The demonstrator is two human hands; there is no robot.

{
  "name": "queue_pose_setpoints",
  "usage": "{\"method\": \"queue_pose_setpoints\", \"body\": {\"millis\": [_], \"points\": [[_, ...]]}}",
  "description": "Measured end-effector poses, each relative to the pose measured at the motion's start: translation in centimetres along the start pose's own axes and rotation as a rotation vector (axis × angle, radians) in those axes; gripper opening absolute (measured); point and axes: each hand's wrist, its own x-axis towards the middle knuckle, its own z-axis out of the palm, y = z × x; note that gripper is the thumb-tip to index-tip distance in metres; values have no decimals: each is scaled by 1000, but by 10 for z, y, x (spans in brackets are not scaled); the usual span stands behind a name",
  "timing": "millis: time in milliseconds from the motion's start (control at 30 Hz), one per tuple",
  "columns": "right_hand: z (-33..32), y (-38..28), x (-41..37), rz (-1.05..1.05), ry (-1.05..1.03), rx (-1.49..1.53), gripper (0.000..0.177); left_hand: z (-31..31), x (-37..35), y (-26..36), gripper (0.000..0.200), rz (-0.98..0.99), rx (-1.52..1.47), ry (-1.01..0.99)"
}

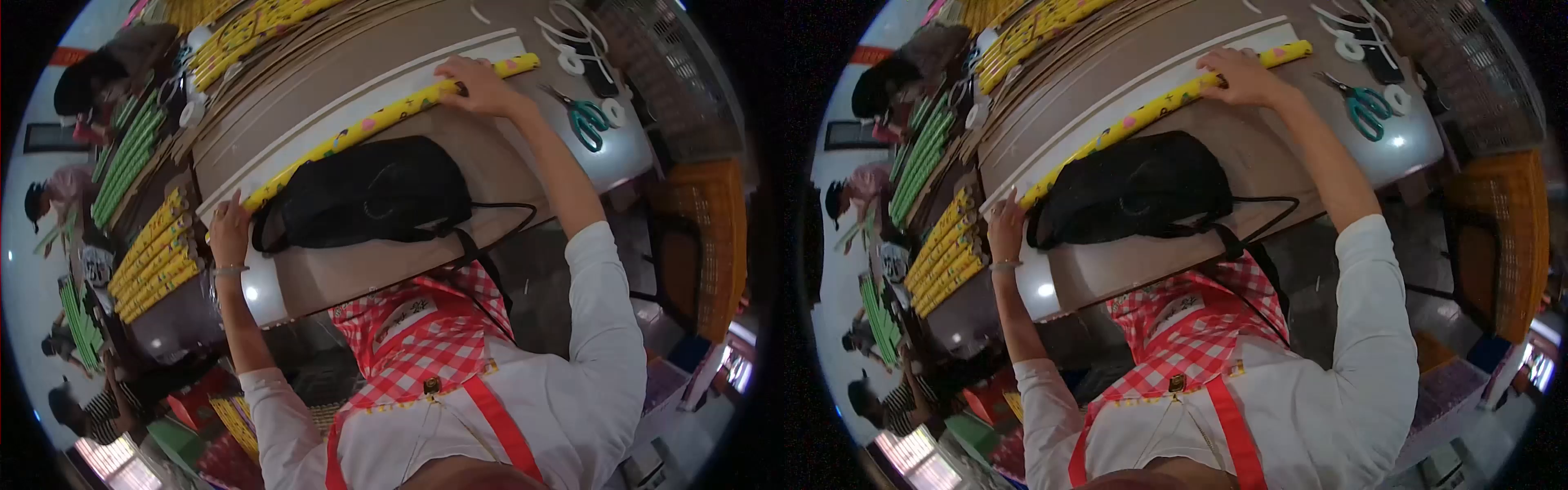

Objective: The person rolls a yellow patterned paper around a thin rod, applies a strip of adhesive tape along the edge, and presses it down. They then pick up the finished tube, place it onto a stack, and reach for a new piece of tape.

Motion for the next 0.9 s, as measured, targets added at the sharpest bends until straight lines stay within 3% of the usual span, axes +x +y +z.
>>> {"method": "queue_pose_setpoints", "body": {"millis": [167, 233, 267, 300, 367, 467, 533, 633, 900], "points": [[-11, -6, 3, 24, -95, -50, 38, -5, -2, 13, 28, -120, -105, 122], [-6, 4, 4, -108, 37, -37, 34, 7, -6, 11, 13, -205, -153, 200], [-8, -2, 9, -77, -26, 8, 32, 12, -8, 0, 12, -11, -218, 244], [-16, -8, 12, -40, -95, 44, 30, 16, -8, 3, 13, -100, -211, 255], [-16, -6, 14, 58, -170, 108, 24, 26, -8, 4, 14, -90, -227, 362], [-16, -14, 14, -17, -167, 77, 21, 33, -7, 7, 14, -155, -99, 379], [-13, -15, 13, -10, -55, -302, 25, 39, -6, 5, 14, -170, 5, 418], [-10, -15, 16, 61, -122, -360, 28, 39, 2, 2, 12, -201, -8, 455], [-4, -5, 14, -31, -42, -204, 29, 51, 13, -6, 23, -268, -44, 425]]}}
